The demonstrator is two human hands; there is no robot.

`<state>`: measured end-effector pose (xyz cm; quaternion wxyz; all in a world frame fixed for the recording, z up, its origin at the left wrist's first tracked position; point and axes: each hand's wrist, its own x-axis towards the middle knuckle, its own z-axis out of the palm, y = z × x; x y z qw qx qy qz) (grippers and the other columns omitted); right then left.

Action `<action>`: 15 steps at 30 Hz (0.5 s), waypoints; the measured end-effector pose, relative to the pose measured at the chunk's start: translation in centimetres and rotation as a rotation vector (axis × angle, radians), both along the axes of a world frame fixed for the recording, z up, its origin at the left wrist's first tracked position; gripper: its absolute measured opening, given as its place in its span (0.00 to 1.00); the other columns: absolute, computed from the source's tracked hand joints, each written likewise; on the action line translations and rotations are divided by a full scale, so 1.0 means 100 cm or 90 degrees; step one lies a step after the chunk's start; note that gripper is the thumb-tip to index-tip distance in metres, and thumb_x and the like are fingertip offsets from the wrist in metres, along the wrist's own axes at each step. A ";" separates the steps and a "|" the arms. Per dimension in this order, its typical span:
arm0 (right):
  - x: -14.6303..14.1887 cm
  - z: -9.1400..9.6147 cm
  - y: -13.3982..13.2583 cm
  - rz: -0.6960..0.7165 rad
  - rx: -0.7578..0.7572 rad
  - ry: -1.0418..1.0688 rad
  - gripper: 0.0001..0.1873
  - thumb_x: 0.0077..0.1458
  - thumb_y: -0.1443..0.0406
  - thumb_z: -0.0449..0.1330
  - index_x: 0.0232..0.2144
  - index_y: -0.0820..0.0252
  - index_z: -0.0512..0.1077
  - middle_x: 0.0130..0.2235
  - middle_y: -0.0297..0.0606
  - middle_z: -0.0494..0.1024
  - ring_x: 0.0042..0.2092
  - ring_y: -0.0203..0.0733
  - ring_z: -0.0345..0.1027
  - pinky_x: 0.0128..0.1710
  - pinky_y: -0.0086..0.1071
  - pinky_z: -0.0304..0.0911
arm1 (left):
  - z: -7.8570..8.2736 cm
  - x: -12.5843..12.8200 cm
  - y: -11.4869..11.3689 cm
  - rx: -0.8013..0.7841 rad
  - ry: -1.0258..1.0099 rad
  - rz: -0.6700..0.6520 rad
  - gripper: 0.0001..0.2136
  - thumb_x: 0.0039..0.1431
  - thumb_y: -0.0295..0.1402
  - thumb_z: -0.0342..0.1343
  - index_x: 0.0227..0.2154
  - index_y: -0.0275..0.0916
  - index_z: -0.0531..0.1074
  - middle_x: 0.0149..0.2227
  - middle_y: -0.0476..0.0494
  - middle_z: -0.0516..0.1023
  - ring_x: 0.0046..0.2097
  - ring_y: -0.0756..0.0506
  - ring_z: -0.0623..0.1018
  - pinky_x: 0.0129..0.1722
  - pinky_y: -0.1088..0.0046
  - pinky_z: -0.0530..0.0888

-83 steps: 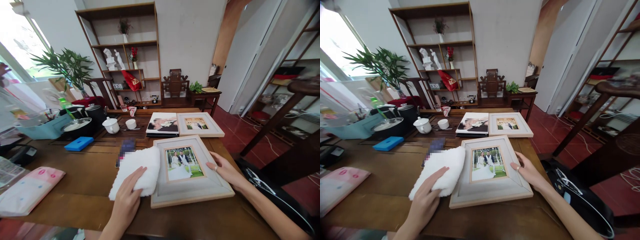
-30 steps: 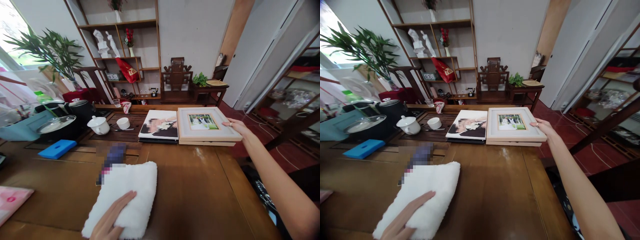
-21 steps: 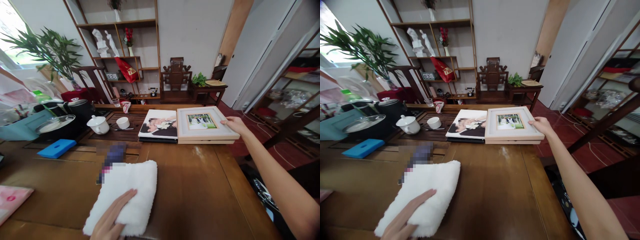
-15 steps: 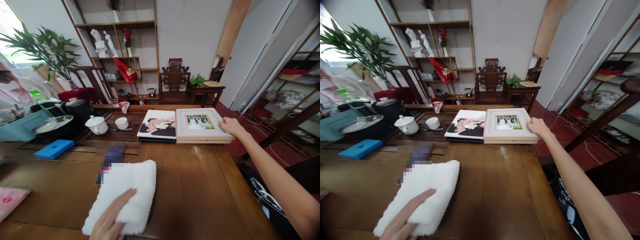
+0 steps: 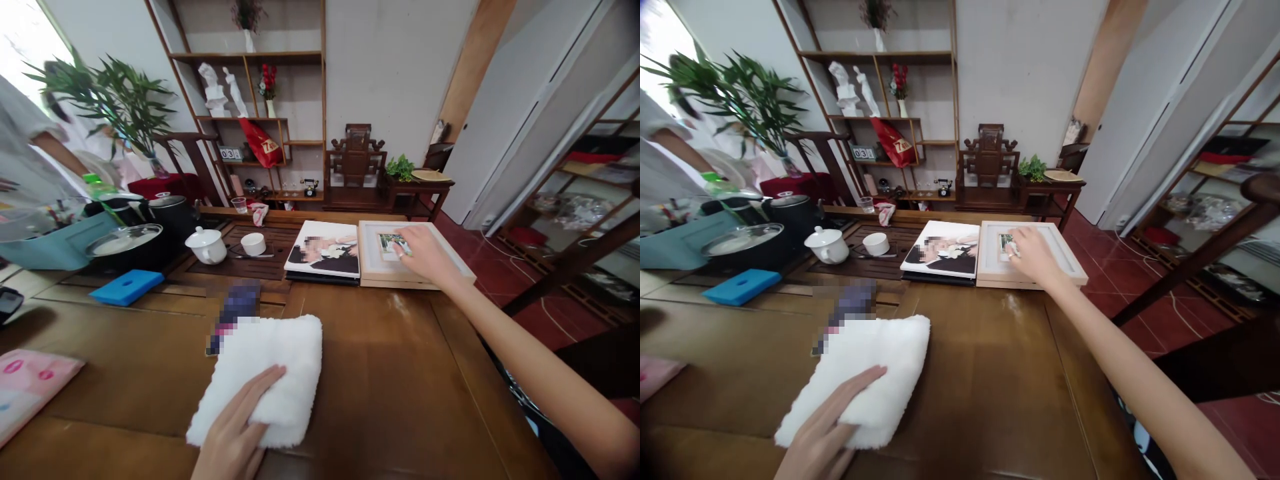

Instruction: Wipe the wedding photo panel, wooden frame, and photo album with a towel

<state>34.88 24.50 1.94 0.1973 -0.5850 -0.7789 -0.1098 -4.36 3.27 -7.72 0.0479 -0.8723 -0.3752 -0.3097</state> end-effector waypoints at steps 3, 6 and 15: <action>-0.051 -0.005 0.018 0.062 -0.034 -0.009 0.20 0.63 0.60 0.50 0.53 0.63 0.68 0.53 0.49 0.74 0.57 0.53 0.63 0.57 0.43 0.59 | -0.003 0.000 -0.001 -0.005 -0.008 0.002 0.15 0.52 0.12 0.42 0.22 0.38 0.63 0.62 0.39 0.66 0.62 0.40 0.68 0.51 0.61 0.77; -0.089 -0.011 0.051 0.078 -0.072 -0.022 0.20 0.65 0.58 0.51 0.52 0.65 0.69 0.50 0.49 0.76 0.54 0.49 0.67 0.55 0.41 0.63 | -0.004 0.002 -0.003 -0.011 -0.010 0.013 0.15 0.52 0.11 0.42 0.22 0.38 0.62 0.62 0.38 0.66 0.62 0.40 0.68 0.52 0.60 0.77; -0.142 -0.022 0.155 -0.041 -0.153 -0.028 0.19 0.62 0.59 0.58 0.53 0.60 0.68 0.53 0.43 0.72 0.49 0.45 0.71 0.47 0.45 0.70 | -0.019 -0.001 0.002 0.004 -0.018 0.040 0.15 0.59 0.17 0.44 0.35 0.40 0.74 0.59 0.41 0.72 0.58 0.41 0.73 0.50 0.64 0.78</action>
